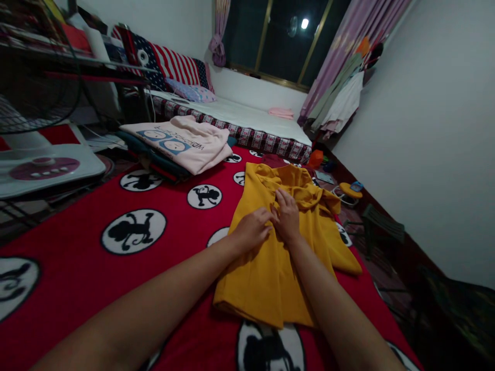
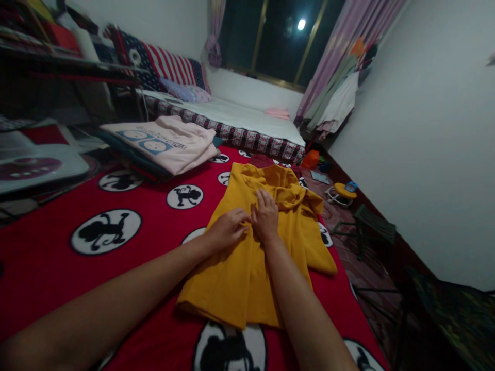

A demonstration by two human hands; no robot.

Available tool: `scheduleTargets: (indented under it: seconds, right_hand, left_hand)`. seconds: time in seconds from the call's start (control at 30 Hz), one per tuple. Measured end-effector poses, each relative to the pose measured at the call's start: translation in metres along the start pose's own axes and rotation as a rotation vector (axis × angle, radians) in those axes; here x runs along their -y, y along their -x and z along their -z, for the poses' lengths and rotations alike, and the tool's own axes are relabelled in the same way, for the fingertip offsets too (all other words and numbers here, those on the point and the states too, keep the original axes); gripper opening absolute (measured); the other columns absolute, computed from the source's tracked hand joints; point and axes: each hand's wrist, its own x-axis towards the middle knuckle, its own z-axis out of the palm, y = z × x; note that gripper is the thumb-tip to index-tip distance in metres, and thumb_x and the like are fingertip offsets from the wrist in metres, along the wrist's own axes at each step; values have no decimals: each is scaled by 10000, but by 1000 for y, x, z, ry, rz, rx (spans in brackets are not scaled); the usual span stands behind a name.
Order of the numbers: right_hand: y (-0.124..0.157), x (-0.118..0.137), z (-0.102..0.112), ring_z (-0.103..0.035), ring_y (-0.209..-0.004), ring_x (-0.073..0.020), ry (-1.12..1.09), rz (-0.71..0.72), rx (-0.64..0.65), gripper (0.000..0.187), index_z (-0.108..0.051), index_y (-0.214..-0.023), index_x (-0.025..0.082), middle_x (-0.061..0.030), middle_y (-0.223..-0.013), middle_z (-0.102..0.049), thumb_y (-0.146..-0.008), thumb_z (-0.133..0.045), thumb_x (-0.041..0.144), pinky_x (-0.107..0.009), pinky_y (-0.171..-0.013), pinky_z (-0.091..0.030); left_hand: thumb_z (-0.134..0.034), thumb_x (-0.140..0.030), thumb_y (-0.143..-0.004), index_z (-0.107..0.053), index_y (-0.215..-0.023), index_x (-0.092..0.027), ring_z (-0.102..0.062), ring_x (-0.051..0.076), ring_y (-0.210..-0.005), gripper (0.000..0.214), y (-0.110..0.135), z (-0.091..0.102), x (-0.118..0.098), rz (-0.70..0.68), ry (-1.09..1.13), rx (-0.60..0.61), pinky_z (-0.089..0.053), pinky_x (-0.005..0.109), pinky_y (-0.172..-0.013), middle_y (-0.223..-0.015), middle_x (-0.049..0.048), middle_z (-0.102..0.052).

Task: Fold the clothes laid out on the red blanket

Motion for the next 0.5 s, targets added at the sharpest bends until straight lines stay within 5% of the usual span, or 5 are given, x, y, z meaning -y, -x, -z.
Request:
scheduleTargets:
  seconds: [0.13,0.27,0.5]
  right_hand:
    - [-1,5,-3,-393,-1329,-230,44,46,238,430,-489,-1352,237,-55,-1444,-465,-947,-377,331,-425,-1081,-285]
    - [-1,4,-6,-420,-1314,-215,30,12,249,424,-497,-1345,219,-53,-1447,-464,-954,-382,334,-401,-1076,-289]
    - [-2,2,-5,-423,-1312,-214,2,13,257,417,-507,-1338,213,-52,-1441,-472,-952,-398,328,-399,-1084,-283]
  left_hand:
    - [-488,-378,-914,-394,-1399,-126,-296,257,-1389,555,-5,14,26,100,-219,59,-233,432,-1141,-1494,146,-361]
    - [-357,-492,-948,-319,-1455,-110,-152,273,-1448,636,-2,10,42,187,-346,184,-110,517,-1158,-1561,142,-215]
    - [-346,-459,-952,-341,-1447,-78,-144,286,-1449,625,15,-1,17,191,-430,166,-64,507,-1166,-1548,180,-223]
